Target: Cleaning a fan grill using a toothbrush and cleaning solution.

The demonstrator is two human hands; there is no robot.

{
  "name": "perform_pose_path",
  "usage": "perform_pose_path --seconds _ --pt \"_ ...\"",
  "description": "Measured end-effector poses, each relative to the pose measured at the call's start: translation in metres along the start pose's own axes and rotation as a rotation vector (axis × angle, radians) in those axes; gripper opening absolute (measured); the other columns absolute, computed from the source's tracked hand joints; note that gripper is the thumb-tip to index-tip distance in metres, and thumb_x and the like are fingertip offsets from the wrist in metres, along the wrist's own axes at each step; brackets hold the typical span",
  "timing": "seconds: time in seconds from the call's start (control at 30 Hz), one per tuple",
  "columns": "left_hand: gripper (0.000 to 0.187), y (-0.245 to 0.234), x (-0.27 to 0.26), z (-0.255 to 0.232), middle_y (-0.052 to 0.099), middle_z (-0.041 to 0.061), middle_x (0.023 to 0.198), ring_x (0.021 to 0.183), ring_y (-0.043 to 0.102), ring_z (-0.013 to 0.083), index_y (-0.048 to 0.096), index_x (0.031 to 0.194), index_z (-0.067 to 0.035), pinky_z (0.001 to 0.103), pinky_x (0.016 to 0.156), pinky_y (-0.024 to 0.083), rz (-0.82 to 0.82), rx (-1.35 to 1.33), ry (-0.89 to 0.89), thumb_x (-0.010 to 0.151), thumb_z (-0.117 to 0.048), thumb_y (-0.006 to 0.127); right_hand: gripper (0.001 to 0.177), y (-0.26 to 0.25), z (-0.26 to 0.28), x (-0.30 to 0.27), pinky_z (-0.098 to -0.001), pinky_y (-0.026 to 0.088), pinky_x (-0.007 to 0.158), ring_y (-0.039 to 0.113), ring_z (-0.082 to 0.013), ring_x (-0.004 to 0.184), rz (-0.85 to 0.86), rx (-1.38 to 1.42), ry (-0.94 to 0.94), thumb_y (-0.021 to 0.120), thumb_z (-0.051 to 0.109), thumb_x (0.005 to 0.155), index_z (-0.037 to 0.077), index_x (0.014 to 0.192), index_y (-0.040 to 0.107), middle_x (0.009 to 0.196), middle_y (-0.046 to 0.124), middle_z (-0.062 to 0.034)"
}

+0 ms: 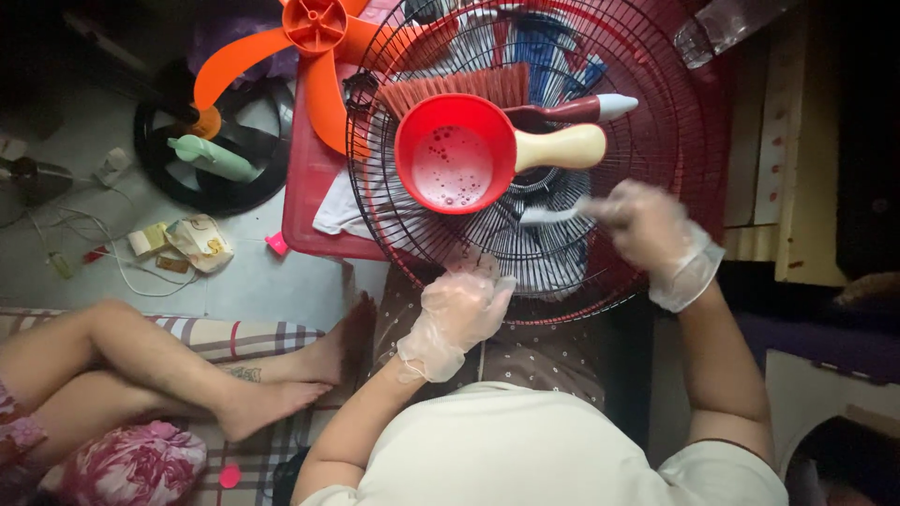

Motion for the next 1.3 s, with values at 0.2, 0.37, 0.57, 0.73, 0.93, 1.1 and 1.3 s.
perform_pose_path --seconds 0.2,0.37,0.57,0.73,0.93,1.1,1.3 --pt "0.044 -0.023 -0.003 -0.012 0.052 0.004 0.051 0.049 0.06 0.0239 0.054 0.058 -0.021 0.038 0.048 0.049 -0.324 0.067 0.184 0.088 -0.054 0.052 0.035 -0.007 0.02 0.002 -0.0399 0.056 0.075 0.067 -0.0274 0.087 0.053 0.135 0.099 0.066 0.014 0.084 0.04 0.105 0.075 0.092 0.067 -0.0013" --pt "0.05 -0.002 -0.004 -0.002 0.058 0.003 0.056 0.061 0.067 0.0255 0.06 0.062 -0.02 0.042 0.055 0.053 -0.109 0.028 0.069 0.089 -0.06 0.046 0.041 0.014 0.04 0.0 -0.0381 0.057 0.073 0.07 -0.0276 0.081 0.23 0.164 -0.056 0.064 0.008 0.081 0.04 0.103 0.077 0.083 0.07 0.0004" --pt "0.057 0.014 0.005 0.006 0.066 0.007 0.078 0.086 0.069 0.0304 0.064 0.084 -0.018 0.05 0.072 0.056 0.353 -0.061 -0.023 0.09 -0.065 0.032 0.046 0.011 0.057 0.0 -0.0359 0.058 0.072 0.07 -0.0243 0.087 0.262 0.076 0.0 0.06 0.008 0.084 0.045 0.106 0.075 0.092 0.069 0.0045" --pt "0.054 0.025 0.001 0.006 0.066 0.004 0.07 0.076 0.071 0.0279 0.063 0.076 -0.019 0.046 0.067 0.056 0.207 -0.016 -0.02 0.092 -0.061 0.035 0.051 -0.008 0.054 0.008 -0.038 0.059 0.07 0.068 -0.0228 0.084 0.209 -0.023 0.02 0.059 0.011 0.086 0.049 0.119 0.067 0.096 0.064 0.0037" --pt "0.052 0.01 0.003 0.003 0.066 0.006 0.07 0.076 0.07 0.0296 0.065 0.079 -0.017 0.047 0.068 0.055 0.199 -0.011 -0.014 0.091 -0.061 0.038 0.053 0.005 0.061 0.008 -0.0408 0.057 0.068 0.068 -0.0275 0.083 0.158 -0.003 -0.068 0.057 0.009 0.084 0.05 0.115 0.069 0.092 0.064 0.0002" --pt "0.054 0.005 0.005 -0.001 0.067 0.01 0.075 0.08 0.07 0.032 0.067 0.08 -0.014 0.05 0.071 0.055 0.226 -0.056 0.046 0.09 -0.059 0.039 0.05 -0.006 0.075 0.009 -0.0412 0.057 0.064 0.07 -0.028 0.08 0.08 -0.019 -0.146 0.061 0.006 0.083 0.045 0.113 0.072 0.088 0.065 -0.0007" --pt "0.057 0.007 0.005 0.001 0.07 0.007 0.083 0.092 0.069 0.0278 0.067 0.086 -0.019 0.046 0.081 0.053 0.335 -0.045 -0.038 0.09 -0.065 0.034 0.034 -0.001 0.044 0.009 -0.0432 0.059 0.065 0.069 -0.0305 0.074 0.072 -0.142 0.067 0.059 0.019 0.089 0.043 0.11 0.072 0.093 0.06 0.0008"
Point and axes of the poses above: each hand's wrist, its own x-axis towards the middle knuckle, its own y-axis out of the palm, z = x × y, the point moved 7 cm from there along x, towards the middle knuckle
